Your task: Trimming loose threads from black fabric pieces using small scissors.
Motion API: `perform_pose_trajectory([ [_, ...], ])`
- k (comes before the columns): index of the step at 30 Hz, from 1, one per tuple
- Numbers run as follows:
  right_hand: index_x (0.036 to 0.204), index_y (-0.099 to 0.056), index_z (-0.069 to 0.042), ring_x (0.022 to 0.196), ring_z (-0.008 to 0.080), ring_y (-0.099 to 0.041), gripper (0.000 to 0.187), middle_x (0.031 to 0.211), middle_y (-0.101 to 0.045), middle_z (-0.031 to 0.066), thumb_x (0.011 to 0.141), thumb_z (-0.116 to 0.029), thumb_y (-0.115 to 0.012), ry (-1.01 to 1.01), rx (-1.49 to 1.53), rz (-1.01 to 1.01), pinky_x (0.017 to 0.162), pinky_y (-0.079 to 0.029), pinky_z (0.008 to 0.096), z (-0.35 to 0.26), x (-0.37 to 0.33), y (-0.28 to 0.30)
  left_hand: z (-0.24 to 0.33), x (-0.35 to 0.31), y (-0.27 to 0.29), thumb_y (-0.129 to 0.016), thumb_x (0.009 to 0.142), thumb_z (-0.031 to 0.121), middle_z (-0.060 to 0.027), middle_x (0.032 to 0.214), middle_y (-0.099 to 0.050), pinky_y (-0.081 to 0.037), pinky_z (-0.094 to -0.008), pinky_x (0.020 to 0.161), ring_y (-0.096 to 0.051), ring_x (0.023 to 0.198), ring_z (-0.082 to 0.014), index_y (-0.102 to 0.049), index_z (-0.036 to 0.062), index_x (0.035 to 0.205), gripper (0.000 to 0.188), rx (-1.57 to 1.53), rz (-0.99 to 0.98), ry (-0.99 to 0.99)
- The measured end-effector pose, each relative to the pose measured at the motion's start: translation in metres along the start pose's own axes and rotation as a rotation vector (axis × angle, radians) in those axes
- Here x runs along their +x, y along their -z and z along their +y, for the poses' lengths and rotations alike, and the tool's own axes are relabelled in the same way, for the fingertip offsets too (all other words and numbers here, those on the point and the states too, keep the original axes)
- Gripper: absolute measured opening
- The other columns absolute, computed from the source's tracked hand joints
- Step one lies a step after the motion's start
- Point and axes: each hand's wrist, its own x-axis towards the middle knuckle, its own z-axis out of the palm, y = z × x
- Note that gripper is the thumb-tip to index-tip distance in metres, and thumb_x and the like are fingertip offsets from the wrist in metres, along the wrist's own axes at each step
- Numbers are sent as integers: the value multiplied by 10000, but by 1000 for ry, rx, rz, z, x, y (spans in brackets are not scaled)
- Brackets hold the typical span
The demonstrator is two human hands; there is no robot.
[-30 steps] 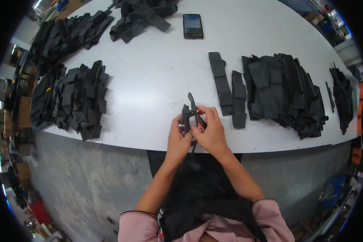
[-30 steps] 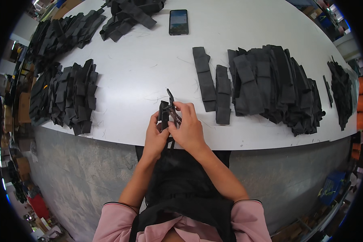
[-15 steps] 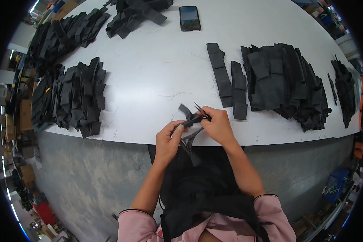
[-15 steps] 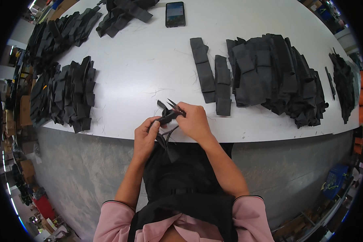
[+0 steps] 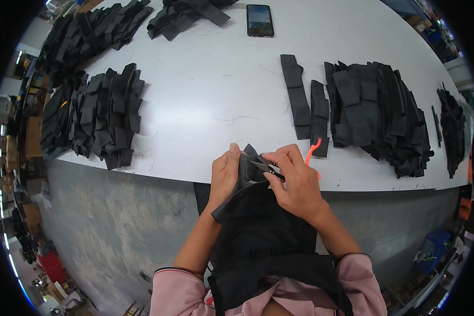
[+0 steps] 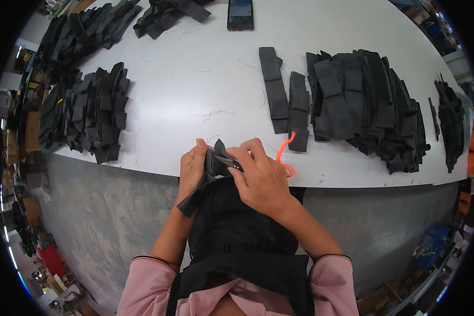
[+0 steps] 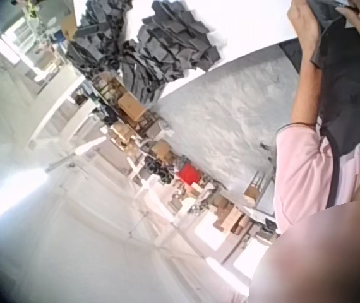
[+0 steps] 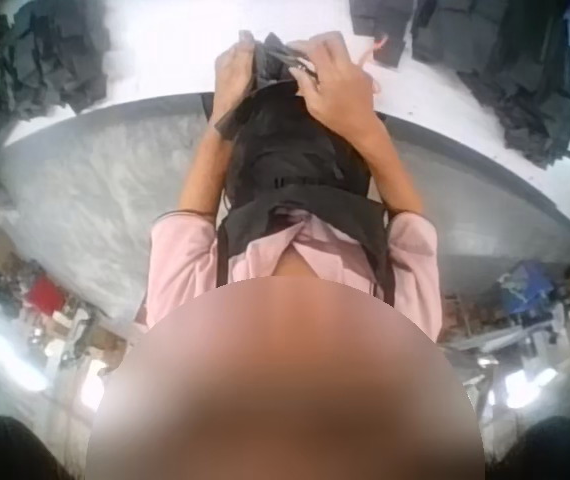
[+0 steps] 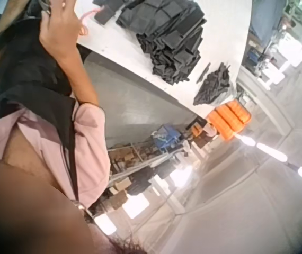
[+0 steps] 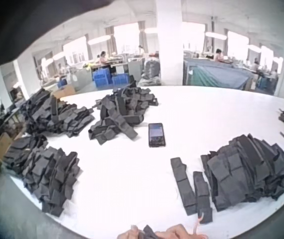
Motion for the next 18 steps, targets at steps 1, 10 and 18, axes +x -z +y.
perform_pose_trajectory([
  [1, 1040, -564, -50, 644, 228, -576, 306, 888, -493, 75, 748, -46, -657, 1, 1, -2, 523, -440, 341, 1, 0, 2, 1, 0, 0, -405, 972, 436, 14, 658, -540, -375, -207, 546, -446, 597, -46, -588, 13, 780, 499, 38, -11, -13],
  [10, 991, -596, -34, 597, 213, -562, 288, 798, -501, 53, 715, -36, -677, 211, -91, 63, 487, -435, 311, 7, 0, -6, 2, -2, 2, -412, 977, 408, 33, 646, -518, -352, -204, 532, -423, 589, -41, -581, 24, 768, 468, 75, -47, 23],
  [18, 951, -618, -43, 579, 219, -560, 243, 763, -509, 58, 714, -27, -669, 108, 81, 127, 492, -430, 311, 8, -6, -8, -2, -3, 7, -431, 968, 414, 33, 649, -522, -353, -206, 530, -435, 592, -41, -585, 18, 774, 468, 55, -73, 34],
])
